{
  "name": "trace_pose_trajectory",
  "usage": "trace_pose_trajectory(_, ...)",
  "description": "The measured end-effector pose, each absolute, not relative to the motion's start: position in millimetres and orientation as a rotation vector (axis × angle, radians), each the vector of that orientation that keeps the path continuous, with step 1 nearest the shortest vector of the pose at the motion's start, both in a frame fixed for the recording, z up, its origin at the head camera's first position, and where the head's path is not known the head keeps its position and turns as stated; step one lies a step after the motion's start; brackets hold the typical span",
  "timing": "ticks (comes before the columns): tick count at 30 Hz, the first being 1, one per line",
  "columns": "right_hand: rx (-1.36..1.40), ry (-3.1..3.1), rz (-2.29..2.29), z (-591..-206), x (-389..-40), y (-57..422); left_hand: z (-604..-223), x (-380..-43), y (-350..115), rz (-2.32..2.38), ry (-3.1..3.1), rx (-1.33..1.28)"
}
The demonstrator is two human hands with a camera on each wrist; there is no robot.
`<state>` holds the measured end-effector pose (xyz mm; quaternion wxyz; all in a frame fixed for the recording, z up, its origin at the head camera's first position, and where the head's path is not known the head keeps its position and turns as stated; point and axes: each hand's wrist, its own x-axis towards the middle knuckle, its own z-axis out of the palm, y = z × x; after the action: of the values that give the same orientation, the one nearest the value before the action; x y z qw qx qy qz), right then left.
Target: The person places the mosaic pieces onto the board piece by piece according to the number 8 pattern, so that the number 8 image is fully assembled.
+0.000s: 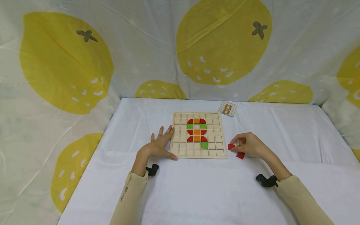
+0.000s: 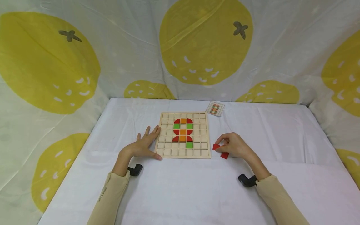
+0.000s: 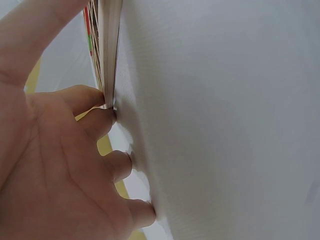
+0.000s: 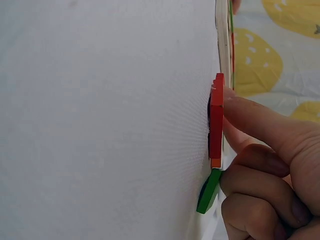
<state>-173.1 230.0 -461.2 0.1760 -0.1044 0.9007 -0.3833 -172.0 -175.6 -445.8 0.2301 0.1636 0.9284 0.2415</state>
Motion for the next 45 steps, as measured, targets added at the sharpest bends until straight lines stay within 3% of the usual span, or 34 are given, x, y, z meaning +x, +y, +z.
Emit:
trace_pose_trajectory(9,-0.281,2.506,-1.136,-462.2,-173.9,229.3,-446.8,-171.7,-175.8,0.683,2.555,0.457)
trace_pose_trajectory(30,-0.797,2.499,-1.111,-460.5,-168.8,152.9,-446.4,-173.5,-174.8,0.681,2.55,0.452)
trace_pose_trajectory(45,-0.674,2.476,-1.14,-463.1,-171.5,151.3,-446.5,-174.0,-175.5,0.662,2.558,0.448)
